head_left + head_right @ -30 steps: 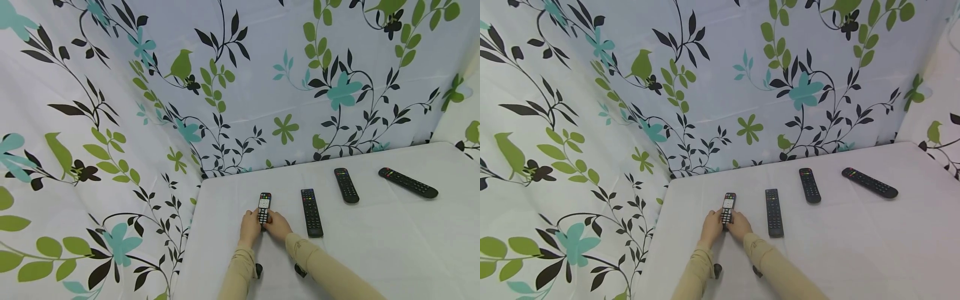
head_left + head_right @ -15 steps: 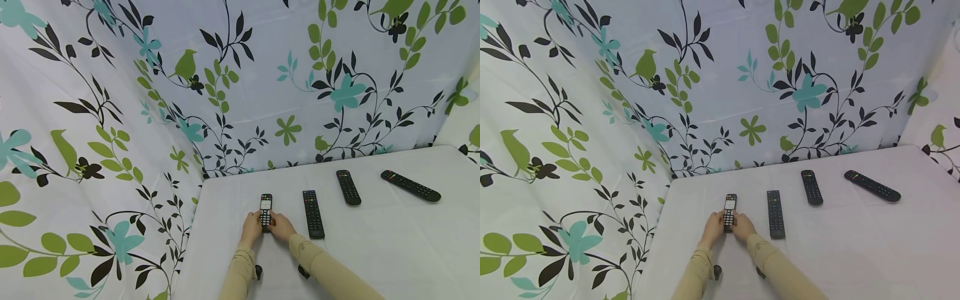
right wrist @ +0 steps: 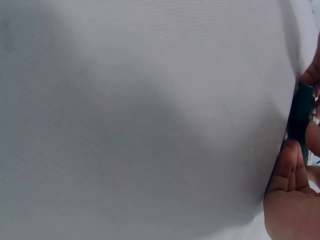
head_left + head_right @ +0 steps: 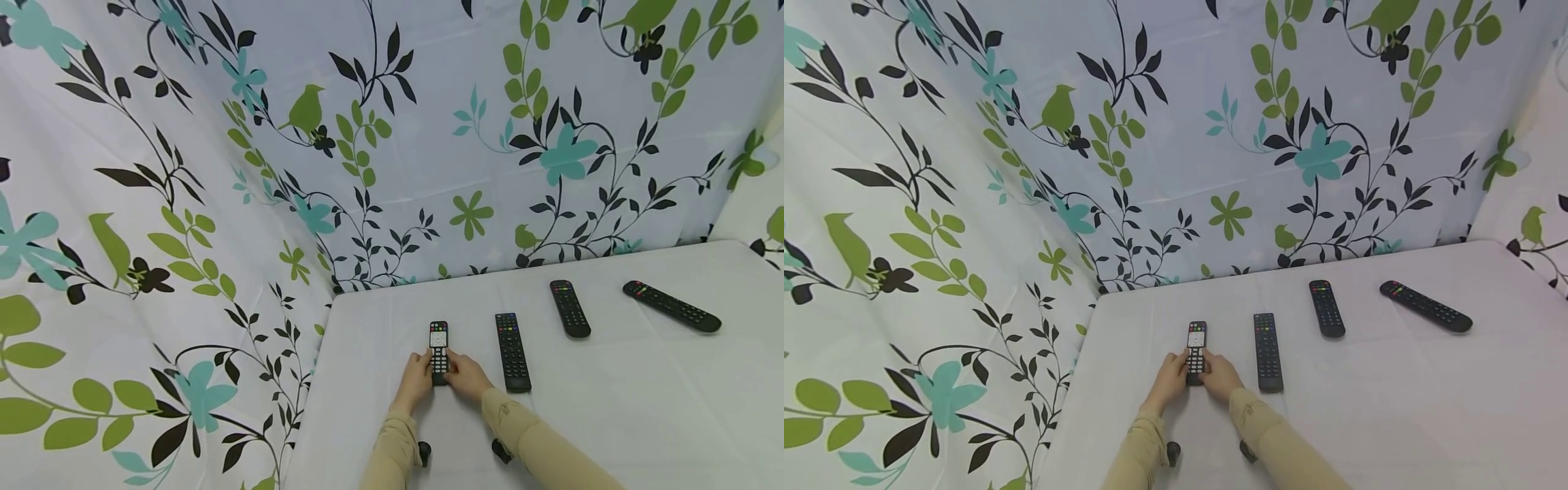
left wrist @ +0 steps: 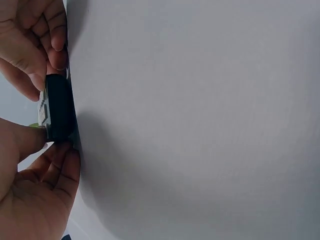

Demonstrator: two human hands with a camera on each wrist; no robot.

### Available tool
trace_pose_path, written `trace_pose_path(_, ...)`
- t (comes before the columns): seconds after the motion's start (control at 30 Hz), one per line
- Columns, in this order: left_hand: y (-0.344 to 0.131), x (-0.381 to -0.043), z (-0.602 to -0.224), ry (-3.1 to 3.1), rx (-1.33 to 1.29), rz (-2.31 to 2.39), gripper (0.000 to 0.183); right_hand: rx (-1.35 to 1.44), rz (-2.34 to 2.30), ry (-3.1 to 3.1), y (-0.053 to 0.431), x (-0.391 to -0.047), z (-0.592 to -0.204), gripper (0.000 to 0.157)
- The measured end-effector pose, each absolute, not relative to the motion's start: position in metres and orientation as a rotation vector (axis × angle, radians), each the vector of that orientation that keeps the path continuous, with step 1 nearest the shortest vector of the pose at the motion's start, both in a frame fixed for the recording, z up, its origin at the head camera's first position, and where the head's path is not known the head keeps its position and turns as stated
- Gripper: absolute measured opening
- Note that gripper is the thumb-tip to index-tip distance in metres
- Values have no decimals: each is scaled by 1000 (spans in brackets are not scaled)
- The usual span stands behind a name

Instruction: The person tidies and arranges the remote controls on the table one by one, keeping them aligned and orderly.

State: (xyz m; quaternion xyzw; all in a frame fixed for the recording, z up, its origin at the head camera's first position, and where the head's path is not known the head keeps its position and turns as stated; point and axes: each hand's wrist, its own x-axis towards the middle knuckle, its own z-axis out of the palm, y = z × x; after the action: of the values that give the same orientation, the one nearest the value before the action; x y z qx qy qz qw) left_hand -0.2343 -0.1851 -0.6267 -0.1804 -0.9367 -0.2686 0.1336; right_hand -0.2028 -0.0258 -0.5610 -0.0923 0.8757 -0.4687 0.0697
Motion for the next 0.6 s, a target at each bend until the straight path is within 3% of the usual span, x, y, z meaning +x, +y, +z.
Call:
trace_pose_path(0.1, -181, -224, -616, -2725, -523, -906, 39, -256, -1425, 2618, -22, -198, -559, 57)
trace_pose_path(0.17, -168, -204, -581, -2792, -442, -953, 37, -261, -1427, 2617, -19, -194, -558, 57)
trace_pose_path(0.27, -158, -190, -561, -2843, -382, -899, 36, -256, -1434, 2608, -14, -190, -558, 57)
trace_pose_path(0.6, -146, -185, -564, -2850, -339, -920, 37, -252, -1445, 2621, 1, -186, -565, 56)
